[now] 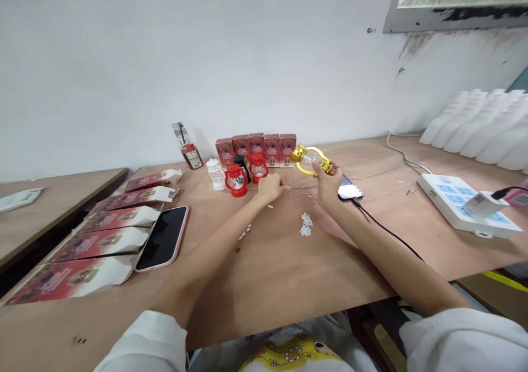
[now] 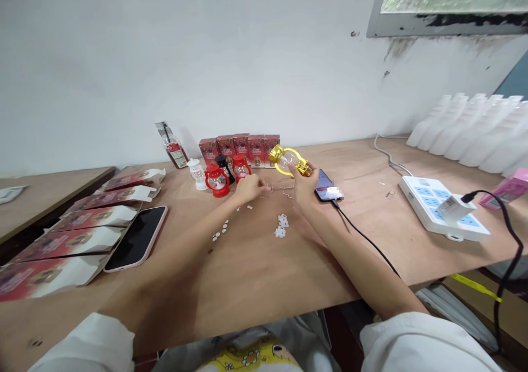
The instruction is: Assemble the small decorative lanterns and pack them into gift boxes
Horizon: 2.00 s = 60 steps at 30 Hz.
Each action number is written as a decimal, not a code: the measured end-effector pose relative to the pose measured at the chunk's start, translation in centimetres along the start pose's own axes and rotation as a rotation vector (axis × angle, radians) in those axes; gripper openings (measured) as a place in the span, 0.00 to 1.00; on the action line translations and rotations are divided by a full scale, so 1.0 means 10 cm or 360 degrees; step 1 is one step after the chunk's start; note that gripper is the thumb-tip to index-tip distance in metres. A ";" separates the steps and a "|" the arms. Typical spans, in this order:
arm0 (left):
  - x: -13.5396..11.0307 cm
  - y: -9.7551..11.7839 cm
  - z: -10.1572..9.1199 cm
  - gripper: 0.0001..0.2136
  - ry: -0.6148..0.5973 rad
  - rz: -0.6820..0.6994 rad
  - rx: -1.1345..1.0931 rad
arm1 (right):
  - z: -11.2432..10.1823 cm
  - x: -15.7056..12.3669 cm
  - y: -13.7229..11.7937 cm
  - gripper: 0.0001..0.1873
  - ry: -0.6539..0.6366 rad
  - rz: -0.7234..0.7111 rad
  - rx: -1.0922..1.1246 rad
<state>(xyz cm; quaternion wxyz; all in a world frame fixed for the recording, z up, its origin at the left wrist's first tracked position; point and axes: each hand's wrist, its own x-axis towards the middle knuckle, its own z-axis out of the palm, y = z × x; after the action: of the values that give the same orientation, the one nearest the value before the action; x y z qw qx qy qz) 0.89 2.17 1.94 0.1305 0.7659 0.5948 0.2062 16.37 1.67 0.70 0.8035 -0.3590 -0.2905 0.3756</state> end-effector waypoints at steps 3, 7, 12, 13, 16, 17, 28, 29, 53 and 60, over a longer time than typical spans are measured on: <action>0.02 -0.08 -0.10 0.09 0.0105 -0.0048 -0.0386 | 0.00 0.01 -0.03 0.27 0.0123 0.0314 0.0244; 0.03 -0.15 -0.29 0.08 0.0264 -0.0100 -0.0918 | 0.00 -0.01 -0.09 0.19 0.0086 0.0660 0.0448; -0.08 -0.18 -0.55 0.07 0.0427 -0.0157 -0.1466 | 0.02 -0.07 -0.13 0.14 -0.0268 0.0719 0.0591; -0.11 -0.19 -0.60 0.08 0.0459 -0.0169 -0.1546 | 0.03 -0.09 -0.13 0.13 -0.0327 0.0725 0.0592; -0.23 -0.19 -0.76 0.10 0.0512 -0.0197 -0.1714 | 0.06 -0.21 -0.12 0.12 -0.0494 0.0789 0.0523; -0.28 -0.19 -0.81 0.11 0.0512 -0.0199 -0.1765 | 0.08 -0.27 -0.11 0.11 -0.0551 0.0832 0.0489; -0.66 -0.04 -1.21 0.16 0.0355 -0.0026 -0.1699 | 0.15 -1.03 -0.11 0.16 -0.1178 0.1435 0.0169; -0.68 -0.01 -1.22 0.15 0.0313 -0.0025 -0.1674 | 0.15 -1.04 -0.11 0.16 -0.1188 0.1481 0.0142; -0.96 0.13 -1.33 0.08 0.0080 0.0556 -0.0254 | 0.02 -1.07 -0.04 0.27 -0.1554 0.1380 0.0074; -1.00 0.14 -1.28 0.11 0.0347 0.0666 0.0163 | 0.02 -1.09 -0.06 0.28 -0.1558 0.1321 0.0056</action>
<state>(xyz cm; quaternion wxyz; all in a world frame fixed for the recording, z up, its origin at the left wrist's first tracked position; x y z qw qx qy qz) -6.00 -8.46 12.26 -0.0190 0.8513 0.4434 0.2799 10.44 -7.41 -0.82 0.3714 -0.2153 -0.4543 0.7805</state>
